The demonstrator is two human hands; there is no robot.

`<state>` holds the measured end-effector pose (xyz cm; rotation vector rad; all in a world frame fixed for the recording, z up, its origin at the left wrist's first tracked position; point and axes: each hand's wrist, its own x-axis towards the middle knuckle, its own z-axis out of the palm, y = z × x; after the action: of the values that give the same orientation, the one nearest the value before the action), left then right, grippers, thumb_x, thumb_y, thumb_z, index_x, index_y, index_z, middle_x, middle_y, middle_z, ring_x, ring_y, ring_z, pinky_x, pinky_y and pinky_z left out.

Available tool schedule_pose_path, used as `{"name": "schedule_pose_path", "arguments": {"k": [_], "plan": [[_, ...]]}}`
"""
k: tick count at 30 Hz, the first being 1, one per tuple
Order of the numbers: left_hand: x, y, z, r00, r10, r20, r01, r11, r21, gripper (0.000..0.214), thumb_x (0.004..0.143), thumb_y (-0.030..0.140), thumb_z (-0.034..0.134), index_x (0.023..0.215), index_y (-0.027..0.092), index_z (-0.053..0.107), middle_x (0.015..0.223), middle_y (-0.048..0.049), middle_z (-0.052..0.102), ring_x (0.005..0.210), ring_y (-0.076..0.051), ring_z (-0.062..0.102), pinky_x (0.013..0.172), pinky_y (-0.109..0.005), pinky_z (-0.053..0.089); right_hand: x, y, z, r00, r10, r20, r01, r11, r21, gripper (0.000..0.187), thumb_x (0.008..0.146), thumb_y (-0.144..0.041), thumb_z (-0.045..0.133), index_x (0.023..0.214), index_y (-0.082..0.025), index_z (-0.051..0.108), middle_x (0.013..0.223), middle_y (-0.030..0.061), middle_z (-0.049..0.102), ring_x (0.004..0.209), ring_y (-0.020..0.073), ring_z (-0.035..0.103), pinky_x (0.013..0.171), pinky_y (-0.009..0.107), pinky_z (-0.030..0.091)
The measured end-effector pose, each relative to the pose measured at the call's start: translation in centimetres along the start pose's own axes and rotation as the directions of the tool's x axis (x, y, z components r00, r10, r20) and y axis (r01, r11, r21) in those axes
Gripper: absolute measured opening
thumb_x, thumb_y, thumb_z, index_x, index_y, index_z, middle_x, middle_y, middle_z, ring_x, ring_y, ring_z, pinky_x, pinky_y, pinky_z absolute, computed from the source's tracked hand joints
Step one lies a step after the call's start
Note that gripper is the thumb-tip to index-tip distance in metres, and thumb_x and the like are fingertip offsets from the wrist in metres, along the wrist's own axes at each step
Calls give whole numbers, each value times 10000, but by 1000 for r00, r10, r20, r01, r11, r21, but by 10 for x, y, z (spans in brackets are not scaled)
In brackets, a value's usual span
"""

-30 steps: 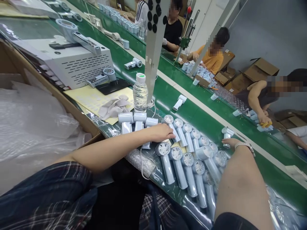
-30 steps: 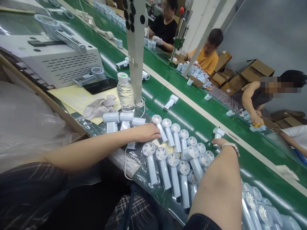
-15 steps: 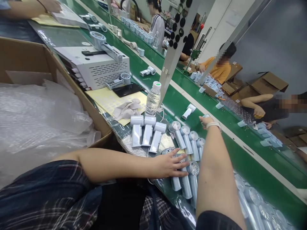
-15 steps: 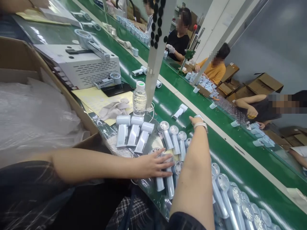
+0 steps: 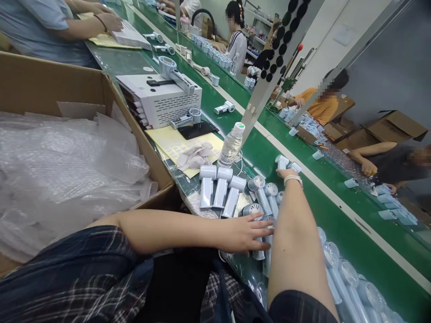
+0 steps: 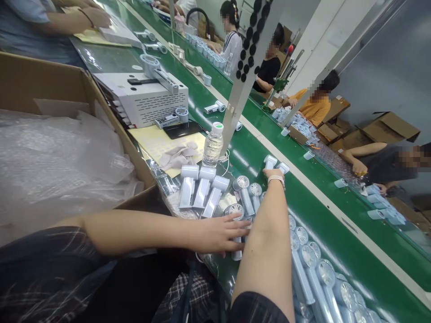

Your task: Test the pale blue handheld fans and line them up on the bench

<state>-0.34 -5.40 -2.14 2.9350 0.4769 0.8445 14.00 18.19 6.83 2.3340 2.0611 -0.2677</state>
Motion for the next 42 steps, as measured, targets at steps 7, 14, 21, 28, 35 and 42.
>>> {"name": "schedule_pose_path", "arguments": {"k": [7, 14, 21, 28, 35, 42], "plan": [[-44, -10, -50, 729, -684, -40, 378, 449, -810, 388, 1024, 421, 536, 1342, 221, 633, 1398, -144, 652, 1371, -289, 561, 1187, -520, 403, -93, 26, -51, 952, -287, -111, 293, 955, 45, 401, 911, -479, 617, 1062, -139, 766, 957, 123, 729, 959, 295, 669, 840, 362, 496], [-13, 18, -62, 409, -912, 18, -358, -179, -916, 703, 737, 711, 781, 1172, 165, 695, 1231, -140, 723, 1223, -313, 650, 1072, -423, 508, -256, 12, 34, 544, -661, -517, 744, 665, -68, 442, 838, -452, 719, 1092, -90, 742, 1411, 288, 499, 1270, 446, 518, 1017, 609, 480], [-51, 28, -32, 438, -876, 200, -261, -337, -904, 669, 678, 731, 810, 931, 118, 719, 885, -107, 758, 877, -274, 743, 827, -375, 606, -321, 32, 72, 619, -717, -321, 781, 521, 343, 556, 869, -502, 748, 1297, -157, 670, 1611, 222, 406, 1491, 430, 363, 1189, 658, 352], [-74, 14, -54, 346, -930, -128, -128, 88, -988, 689, 579, 761, 848, 891, 155, 748, 837, -92, 757, 986, -344, 743, 849, -409, 628, -337, 78, 174, 799, -535, 276, -329, -4, 944, 335, 848, -536, 748, 879, -202, 755, 847, 99, 759, 732, 235, 699, 622, 360, 551], [-62, 20, -66, 306, -924, -231, -149, 193, -970, 731, 557, 814, 818, 863, 153, 751, 949, -112, 777, 1168, -392, 687, 983, -481, 594, -311, 80, 244, 929, -289, 230, -308, -260, 915, 339, 742, -554, 812, 784, -264, 641, 757, -5, 641, 679, 166, 553, 592, 298, 469], [-64, 20, -69, 267, -949, -168, -253, 99, -962, 698, 675, 828, 734, 896, 166, 722, 1060, -107, 764, 1275, -375, 633, 1044, -503, 555, -351, 70, 239, 883, -374, 283, -397, -278, 875, 457, 848, -699, 674, 1049, -293, 731, 958, 74, 710, 754, 196, 608, 612, 344, 501]]}}
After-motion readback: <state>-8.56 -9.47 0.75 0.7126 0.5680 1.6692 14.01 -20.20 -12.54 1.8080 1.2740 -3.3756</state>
